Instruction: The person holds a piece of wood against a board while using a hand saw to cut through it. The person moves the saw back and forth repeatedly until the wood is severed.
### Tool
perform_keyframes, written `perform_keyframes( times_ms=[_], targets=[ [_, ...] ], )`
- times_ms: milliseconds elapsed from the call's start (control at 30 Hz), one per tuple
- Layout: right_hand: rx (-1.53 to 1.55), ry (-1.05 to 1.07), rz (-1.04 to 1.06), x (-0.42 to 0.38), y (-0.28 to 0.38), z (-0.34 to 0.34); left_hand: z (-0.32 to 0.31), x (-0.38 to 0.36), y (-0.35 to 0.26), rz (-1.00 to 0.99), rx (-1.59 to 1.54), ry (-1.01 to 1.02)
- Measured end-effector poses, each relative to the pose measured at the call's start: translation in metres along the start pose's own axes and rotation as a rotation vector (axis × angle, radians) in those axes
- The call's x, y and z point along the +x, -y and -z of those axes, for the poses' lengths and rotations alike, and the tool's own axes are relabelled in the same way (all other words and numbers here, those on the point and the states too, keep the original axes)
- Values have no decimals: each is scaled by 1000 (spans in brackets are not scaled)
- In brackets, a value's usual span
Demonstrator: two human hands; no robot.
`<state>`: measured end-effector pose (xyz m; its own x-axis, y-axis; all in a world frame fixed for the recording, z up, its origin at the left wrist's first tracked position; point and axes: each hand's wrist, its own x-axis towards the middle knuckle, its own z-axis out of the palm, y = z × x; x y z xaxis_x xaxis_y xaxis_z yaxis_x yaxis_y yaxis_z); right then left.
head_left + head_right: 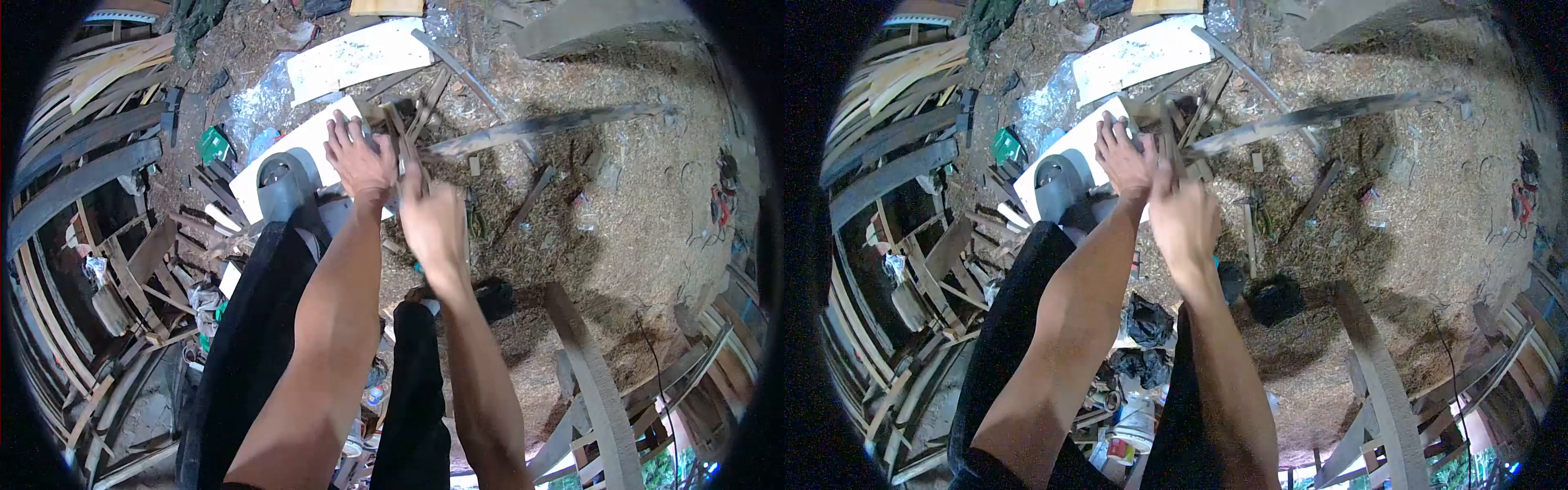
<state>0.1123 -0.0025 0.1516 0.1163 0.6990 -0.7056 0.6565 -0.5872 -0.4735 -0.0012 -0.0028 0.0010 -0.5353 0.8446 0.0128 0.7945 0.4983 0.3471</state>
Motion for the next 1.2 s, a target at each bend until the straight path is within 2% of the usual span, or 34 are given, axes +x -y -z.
perform_keyframes(
  times_ms=[33, 67, 100, 133, 200, 300, 333, 400, 433, 467, 533, 633, 700, 733, 767, 800, 867, 967, 1000, 1067, 1200],
  targets=[
    [-40, -6, -36, -21, -12, 9, 0, 2, -1, 13, 11, 5],
    [-37, 29, 24, -48, -34, 19, 0, 1, -1, 9, -10, -7],
    [126, -48, 100, -82, -60, 26, 0, 0, -2, 17, -14, -1],
    [49, -31, 170, -112, -73, 44, 0, 0, -2, 4, 1, -7],
    [52, 58, 6, -150, -84, 68, 0, 0, 0, 1, 24, -19],
    [6, 55, 40, -135, -76, 63, -1, 4, -2, -1, 35, -57],
    [79, -32, 109, -115, -82, 43, 0, 3, -2, 1, 42, -48],
    [-16, -16, 75, -65, -53, 22, -1, 1, -2, -1, 64, -41],
    [4, -111, 189, -37, -46, 3, -2, 2, -2, -6, 61, -47],
    [-99, -60, 110, -12, -27, -4, -2, 3, -1, -8, 33, -36],
    [-14, -53, 60, 7, 8, -6, 3, 1, -2, 6, -17, 11],
    [0, -98, 123, 6, -3, -8, 2, 0, -1, -15, -22, -14],
    [-70, 7, 22, -21, -31, 4, 1, 1, -2, -2, -6, -8],
    [-2, 48, 26, -51, -44, 20, 0, 3, -3, 0, -13, -13],
    [67, -37, 135, -84, -60, 32, 1, 1, -3, 14, -15, -12],
    [75, -25, 164, -115, -76, 46, 2, -1, -3, 30, -13, -9],
    [47, 91, 30, -155, -94, 71, 2, 0, -4, 10, -15, -28],
    [-39, 30, 106, -141, -97, 53, -4, 0, 0, -17, 35, -63],
    [-12, -38, 205, -122, -93, 38, -4, 1, 0, -18, 23, -61],
    [56, -112, 254, -83, -68, 15, -2, 2, -1, -10, 15, -41],
    [-7, -159, 140, -50, -36, -2, 0, -2, -3, -4, 0, -35]
  ],
)
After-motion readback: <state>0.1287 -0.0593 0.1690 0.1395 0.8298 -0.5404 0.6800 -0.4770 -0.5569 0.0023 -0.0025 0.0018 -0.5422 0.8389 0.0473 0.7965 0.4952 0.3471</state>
